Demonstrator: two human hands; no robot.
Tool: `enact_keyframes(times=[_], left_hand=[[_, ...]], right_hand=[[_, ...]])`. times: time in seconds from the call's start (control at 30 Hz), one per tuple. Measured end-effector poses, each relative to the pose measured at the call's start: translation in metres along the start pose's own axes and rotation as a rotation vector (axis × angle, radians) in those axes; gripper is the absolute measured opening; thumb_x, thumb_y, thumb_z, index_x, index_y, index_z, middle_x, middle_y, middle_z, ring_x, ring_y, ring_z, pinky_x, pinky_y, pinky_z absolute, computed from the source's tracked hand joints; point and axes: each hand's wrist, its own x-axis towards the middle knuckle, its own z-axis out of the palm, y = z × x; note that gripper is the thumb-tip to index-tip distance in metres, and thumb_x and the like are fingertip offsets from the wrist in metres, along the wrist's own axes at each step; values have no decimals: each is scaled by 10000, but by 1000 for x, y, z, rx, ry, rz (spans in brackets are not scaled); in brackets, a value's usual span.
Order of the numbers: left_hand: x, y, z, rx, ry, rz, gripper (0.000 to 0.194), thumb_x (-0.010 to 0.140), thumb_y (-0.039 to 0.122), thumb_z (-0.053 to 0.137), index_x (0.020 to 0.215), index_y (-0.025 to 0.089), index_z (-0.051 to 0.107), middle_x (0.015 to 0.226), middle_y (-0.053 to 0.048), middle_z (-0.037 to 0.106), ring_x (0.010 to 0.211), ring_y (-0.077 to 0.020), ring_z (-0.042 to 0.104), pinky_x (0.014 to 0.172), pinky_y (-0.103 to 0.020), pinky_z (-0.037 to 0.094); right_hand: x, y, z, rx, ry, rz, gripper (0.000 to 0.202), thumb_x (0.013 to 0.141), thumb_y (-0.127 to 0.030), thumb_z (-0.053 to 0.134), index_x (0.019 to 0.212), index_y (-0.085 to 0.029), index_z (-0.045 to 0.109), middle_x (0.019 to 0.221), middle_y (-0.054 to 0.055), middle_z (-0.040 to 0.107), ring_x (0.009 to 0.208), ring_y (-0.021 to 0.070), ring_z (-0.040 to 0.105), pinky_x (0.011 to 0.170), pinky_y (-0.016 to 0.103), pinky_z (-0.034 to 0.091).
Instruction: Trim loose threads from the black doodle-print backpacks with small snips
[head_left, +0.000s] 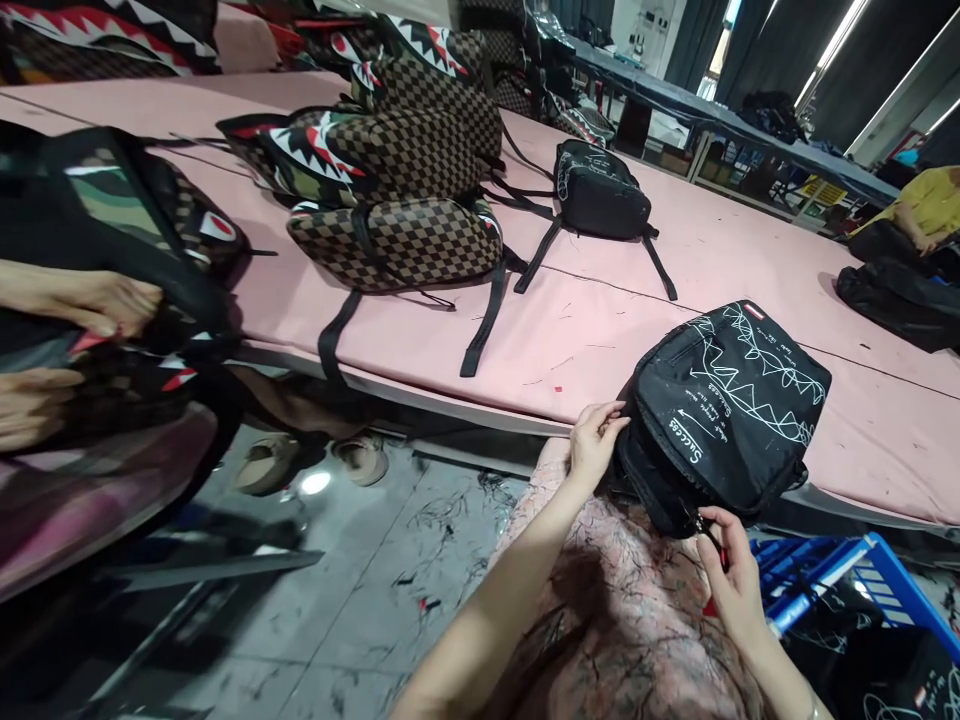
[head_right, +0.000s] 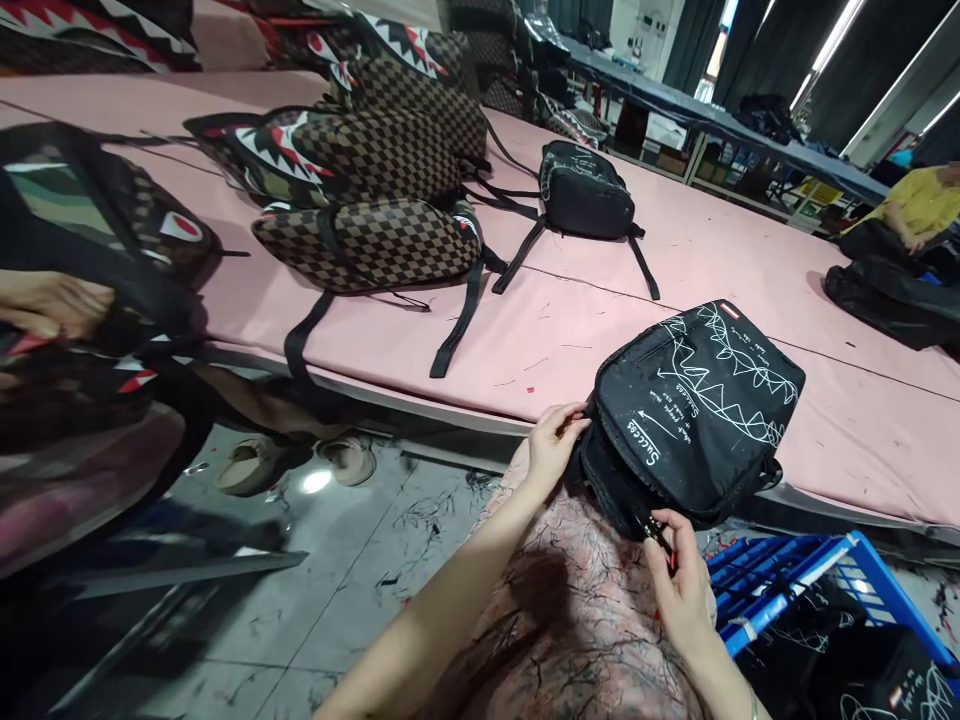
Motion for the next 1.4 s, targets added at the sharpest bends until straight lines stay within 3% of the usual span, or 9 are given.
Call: enact_keyframes(times=[0.1,0.27,0.43,0.57,0.7,0.9,1.2,1.4], left_hand=[[3,3,11,-23,16,-13,85,769,243,588,802,208,659,780,-20,619,731,-141,572,687,-269,464],[-2,-1,16,-40,79,-65,89,778,218,553,709,196,605,757,-24,578,779,-164,539,735,-293,429],[-16,-15,20,-81,166,-205,88,789,211,491,718,187,536,738,-26,546,745,-166,516,723,-299,417],[-18,-23,26,-148,182,-306,110,791,237,473,706,186,522,681,-7,538,676,-148,512,673,-274,419],[-17,-25,27,-205,180,-362,124,779,261,489,690,183,525,661,1,542,644,-134,506,640,-255,417],[-15,-27,27,-252,189,-406,123,758,280,518,685,181,525,664,2,544,645,-131,505,628,-245,417],[-17,-30,22,-258,188,-432,137,749,304,527,694,179,535,699,-7,566,679,-138,529,670,-265,448],[-14,-22,8,-275,136,-428,251,737,418,531,675,175,532,657,-6,570,651,-149,551,642,-272,470]], right_hand=[[11,-16,2,-94,-51,-70,306,840,-347,513,1093,-175,506,706,-8,615,518,100,533,506,204,436],[40,-34,9,-254,-1,-296,266,833,-332,543,1035,-158,530,706,9,623,518,102,543,515,208,446],[67,-56,17,-453,11,-588,200,875,-275,488,1009,-144,559,852,65,668,700,130,624,618,214,466],[89,-74,30,-767,-56,-719,197,898,-242,440,973,-142,592,712,39,640,604,120,588,537,221,374],[109,-88,47,-1036,-138,-742,188,895,-200,416,868,-170,600,629,16,587,531,122,542,495,260,270],[120,-96,62,-1141,-253,-695,208,903,-173,374,785,-173,546,656,32,590,556,139,556,492,268,215],[121,-100,71,-1157,-367,-612,181,886,-97,347,892,-152,520,727,80,599,629,180,597,525,252,355],[123,-102,74,-1048,-431,-557,179,878,-91,350,916,-151,515,799,83,619,667,185,606,548,259,416]])
